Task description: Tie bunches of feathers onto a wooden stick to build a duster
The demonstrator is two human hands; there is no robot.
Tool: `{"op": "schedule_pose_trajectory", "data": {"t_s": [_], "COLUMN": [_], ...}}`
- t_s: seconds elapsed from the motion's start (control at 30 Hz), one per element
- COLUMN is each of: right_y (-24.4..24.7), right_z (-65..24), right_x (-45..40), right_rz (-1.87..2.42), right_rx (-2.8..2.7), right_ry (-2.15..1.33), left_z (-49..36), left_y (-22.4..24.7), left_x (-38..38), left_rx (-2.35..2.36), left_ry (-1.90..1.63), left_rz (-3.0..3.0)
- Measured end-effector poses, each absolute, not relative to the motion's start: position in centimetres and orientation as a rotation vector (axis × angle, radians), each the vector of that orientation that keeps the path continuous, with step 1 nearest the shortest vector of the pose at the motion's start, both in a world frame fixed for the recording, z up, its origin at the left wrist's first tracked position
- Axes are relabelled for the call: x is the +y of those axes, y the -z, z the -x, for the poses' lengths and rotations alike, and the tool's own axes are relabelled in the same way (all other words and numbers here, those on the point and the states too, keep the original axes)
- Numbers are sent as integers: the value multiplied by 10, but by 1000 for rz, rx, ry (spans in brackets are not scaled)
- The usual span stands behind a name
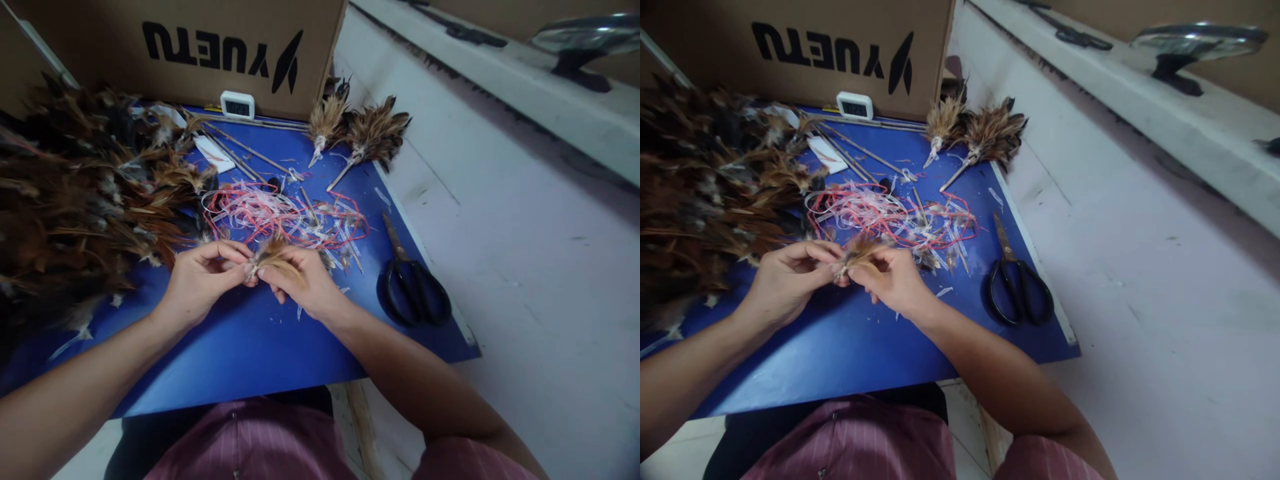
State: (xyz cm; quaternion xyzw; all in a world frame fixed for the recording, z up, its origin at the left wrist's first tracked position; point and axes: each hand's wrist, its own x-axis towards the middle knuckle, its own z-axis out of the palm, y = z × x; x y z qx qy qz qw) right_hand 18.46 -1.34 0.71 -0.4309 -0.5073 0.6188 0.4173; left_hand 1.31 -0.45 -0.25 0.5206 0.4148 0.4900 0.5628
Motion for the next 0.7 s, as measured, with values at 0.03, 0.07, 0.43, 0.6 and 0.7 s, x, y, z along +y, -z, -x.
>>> {"op": "schedule_pose_trajectory", "data": {"t_s": [0.03,0.07,0.43,0.6,0.7], "right_y": [-6,-5,0,1,1], "right_z": [-185,-185,-188,-187,-186], "right_x": [-13,-13,-13,-13,-12], "right_rz": [1081,1078,1049,1088,1134], "right_rx": [-1273,-1273,-1357,-1434,-1427], "right_ry": [-1549,-1547,-1523,-1505,-1490], "left_z": [-13,-13,-12,-13,-13], "left_y": [3,3,7,7,6], "left_x": [-4,-4,-4,-5,-4], "left_rx": [978,979,1002,1022,1020], "left_ry": [-1150,-1146,-1139,-1112,-1114], "left_rz": [-1232,-1238,-1268,-1254,-1217]}}
